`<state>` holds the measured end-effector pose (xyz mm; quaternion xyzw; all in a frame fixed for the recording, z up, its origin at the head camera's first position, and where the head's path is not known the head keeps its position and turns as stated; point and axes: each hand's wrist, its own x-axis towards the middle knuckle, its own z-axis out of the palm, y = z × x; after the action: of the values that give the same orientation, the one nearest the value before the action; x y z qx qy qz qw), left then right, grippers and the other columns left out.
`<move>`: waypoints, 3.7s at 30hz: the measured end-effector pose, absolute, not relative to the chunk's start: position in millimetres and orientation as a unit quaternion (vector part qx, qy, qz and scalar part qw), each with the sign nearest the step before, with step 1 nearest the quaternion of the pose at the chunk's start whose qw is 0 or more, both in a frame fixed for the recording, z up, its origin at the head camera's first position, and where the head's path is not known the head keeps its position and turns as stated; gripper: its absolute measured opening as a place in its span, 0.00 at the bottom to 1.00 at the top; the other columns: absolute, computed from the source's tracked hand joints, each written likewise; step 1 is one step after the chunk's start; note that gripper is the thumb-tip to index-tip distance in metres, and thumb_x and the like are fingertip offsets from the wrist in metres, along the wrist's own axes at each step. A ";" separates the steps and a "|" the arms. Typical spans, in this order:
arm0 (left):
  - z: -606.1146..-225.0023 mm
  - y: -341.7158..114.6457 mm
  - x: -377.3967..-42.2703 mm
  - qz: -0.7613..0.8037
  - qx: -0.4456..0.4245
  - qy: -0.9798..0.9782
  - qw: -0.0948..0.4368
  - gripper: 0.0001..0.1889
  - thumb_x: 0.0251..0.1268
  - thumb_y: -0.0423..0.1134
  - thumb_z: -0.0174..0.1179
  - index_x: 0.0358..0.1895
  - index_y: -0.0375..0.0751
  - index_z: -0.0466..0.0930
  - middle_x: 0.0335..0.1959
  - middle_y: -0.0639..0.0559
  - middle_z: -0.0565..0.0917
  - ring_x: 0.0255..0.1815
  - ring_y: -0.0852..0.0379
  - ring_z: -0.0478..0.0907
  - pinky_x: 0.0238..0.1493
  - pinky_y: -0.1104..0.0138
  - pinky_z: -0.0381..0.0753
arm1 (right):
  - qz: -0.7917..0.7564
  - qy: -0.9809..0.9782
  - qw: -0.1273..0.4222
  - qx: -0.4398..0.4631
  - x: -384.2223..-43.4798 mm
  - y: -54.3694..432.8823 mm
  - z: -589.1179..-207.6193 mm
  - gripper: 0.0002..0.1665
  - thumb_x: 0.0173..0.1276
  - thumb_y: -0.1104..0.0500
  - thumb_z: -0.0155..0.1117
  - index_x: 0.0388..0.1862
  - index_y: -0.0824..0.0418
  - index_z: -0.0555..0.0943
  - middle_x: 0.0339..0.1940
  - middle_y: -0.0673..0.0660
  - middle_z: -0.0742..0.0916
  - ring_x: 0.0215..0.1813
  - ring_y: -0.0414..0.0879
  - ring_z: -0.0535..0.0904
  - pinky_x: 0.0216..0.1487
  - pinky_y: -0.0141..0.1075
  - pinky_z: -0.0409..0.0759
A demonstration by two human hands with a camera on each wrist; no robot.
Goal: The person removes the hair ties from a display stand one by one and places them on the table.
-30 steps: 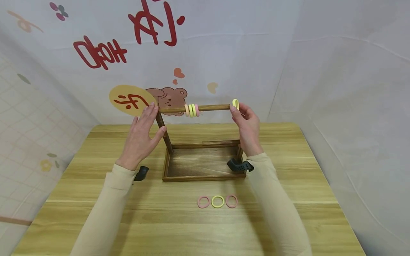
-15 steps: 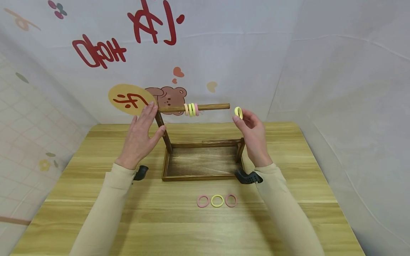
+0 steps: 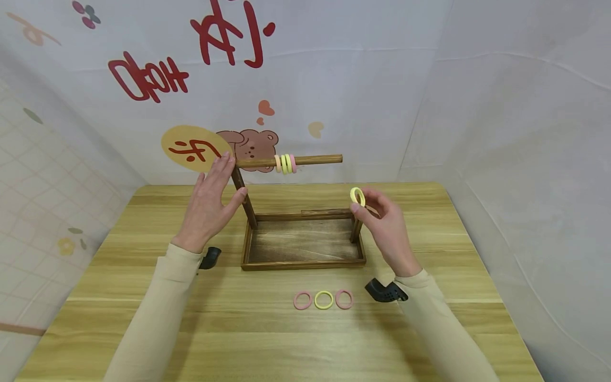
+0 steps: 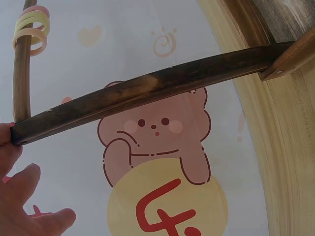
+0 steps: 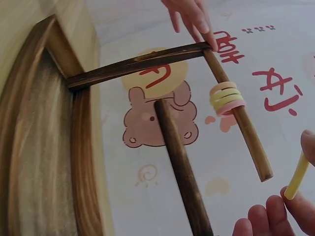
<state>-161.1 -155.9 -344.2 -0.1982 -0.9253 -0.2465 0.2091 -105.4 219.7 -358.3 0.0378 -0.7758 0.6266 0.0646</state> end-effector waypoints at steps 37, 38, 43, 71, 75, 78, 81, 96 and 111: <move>-344.4 -156.6 -161.3 -0.244 -0.198 -0.927 0.203 0.38 0.79 0.54 0.55 0.84 0.42 0.55 0.85 0.51 0.53 0.84 0.42 0.50 0.81 0.41 0.42 | 0.436 -0.876 -0.080 0.192 -45.0 266.4 -426.9 0.22 0.66 0.55 0.77 0.59 0.52 0.85 0.57 0.48 0.85 0.59 0.43 0.80 0.60 0.49 0.83; -344.5 -156.6 -161.2 -0.245 -0.198 -0.927 0.203 0.38 0.79 0.55 0.54 0.84 0.42 0.55 0.85 0.51 0.53 0.84 0.42 0.50 0.81 0.41 0.42 | 0.431 -0.877 -0.080 0.197 -44.0 266.9 -428.0 0.22 0.66 0.55 0.77 0.58 0.52 0.85 0.57 0.48 0.85 0.59 0.43 0.79 0.59 0.49 0.83; -344.9 -157.0 -161.5 -0.246 -0.197 -0.927 0.202 0.39 0.79 0.56 0.53 0.84 0.42 0.54 0.85 0.51 0.53 0.84 0.43 0.49 0.81 0.41 0.42 | 0.410 -0.882 -0.075 0.219 -40.4 270.0 -433.2 0.20 0.64 0.57 0.78 0.55 0.53 0.86 0.54 0.48 0.85 0.56 0.41 0.80 0.56 0.45 0.85; -344.5 -156.2 -161.0 -0.246 -0.197 -0.929 0.197 0.40 0.79 0.58 0.53 0.84 0.44 0.53 0.85 0.53 0.51 0.85 0.48 0.46 0.81 0.41 0.41 | 0.308 -0.907 -0.086 0.273 -37.1 282.7 -458.4 0.24 0.60 0.52 0.81 0.54 0.56 0.87 0.49 0.47 0.86 0.51 0.42 0.81 0.55 0.43 0.82; -344.3 -156.4 -160.8 -0.246 -0.196 -0.929 0.197 0.40 0.79 0.58 0.53 0.84 0.44 0.53 0.85 0.53 0.52 0.85 0.47 0.46 0.81 0.41 0.41 | 0.302 -0.908 -0.099 0.274 -37.1 283.8 -461.2 0.25 0.60 0.50 0.81 0.56 0.55 0.86 0.49 0.47 0.86 0.51 0.42 0.81 0.55 0.43 0.82; -344.1 -156.5 -160.7 -0.246 -0.196 -0.928 0.199 0.40 0.79 0.57 0.53 0.84 0.43 0.53 0.85 0.52 0.52 0.85 0.47 0.46 0.81 0.41 0.41 | 0.304 -0.907 -0.110 0.271 -37.3 283.9 -461.8 0.26 0.61 0.49 0.80 0.57 0.55 0.86 0.49 0.47 0.85 0.51 0.43 0.81 0.55 0.43 0.82; -344.1 -156.4 -161.1 -0.245 -0.197 -0.928 0.200 0.40 0.79 0.57 0.53 0.84 0.43 0.53 0.85 0.52 0.52 0.85 0.45 0.47 0.81 0.40 0.42 | 0.305 -0.906 -0.118 0.270 -37.8 283.7 -461.8 0.27 0.61 0.48 0.80 0.57 0.56 0.86 0.49 0.47 0.85 0.51 0.43 0.81 0.54 0.42 0.81; -343.8 -157.4 -160.3 -0.248 -0.198 -0.925 0.207 0.39 0.79 0.56 0.53 0.84 0.43 0.54 0.85 0.52 0.53 0.85 0.47 0.47 0.81 0.41 0.42 | 0.292 -0.909 -0.099 0.280 -36.9 282.5 -464.9 0.28 0.59 0.49 0.82 0.57 0.56 0.86 0.47 0.46 0.84 0.48 0.40 0.78 0.51 0.39 0.81; -342.3 -158.4 -160.8 -0.246 -0.198 -0.926 0.208 0.39 0.78 0.56 0.53 0.84 0.42 0.54 0.85 0.51 0.53 0.85 0.45 0.48 0.81 0.41 0.42 | 0.311 -0.911 -0.103 0.251 -38.5 280.9 -449.1 0.29 0.62 0.50 0.80 0.60 0.58 0.84 0.50 0.50 0.86 0.51 0.45 0.81 0.53 0.42 0.83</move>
<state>-160.8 -158.4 -342.3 -0.1981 -0.9256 -0.2462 0.2081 -38.5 280.9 -449.1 0.2508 -0.9108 0.3115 -0.1029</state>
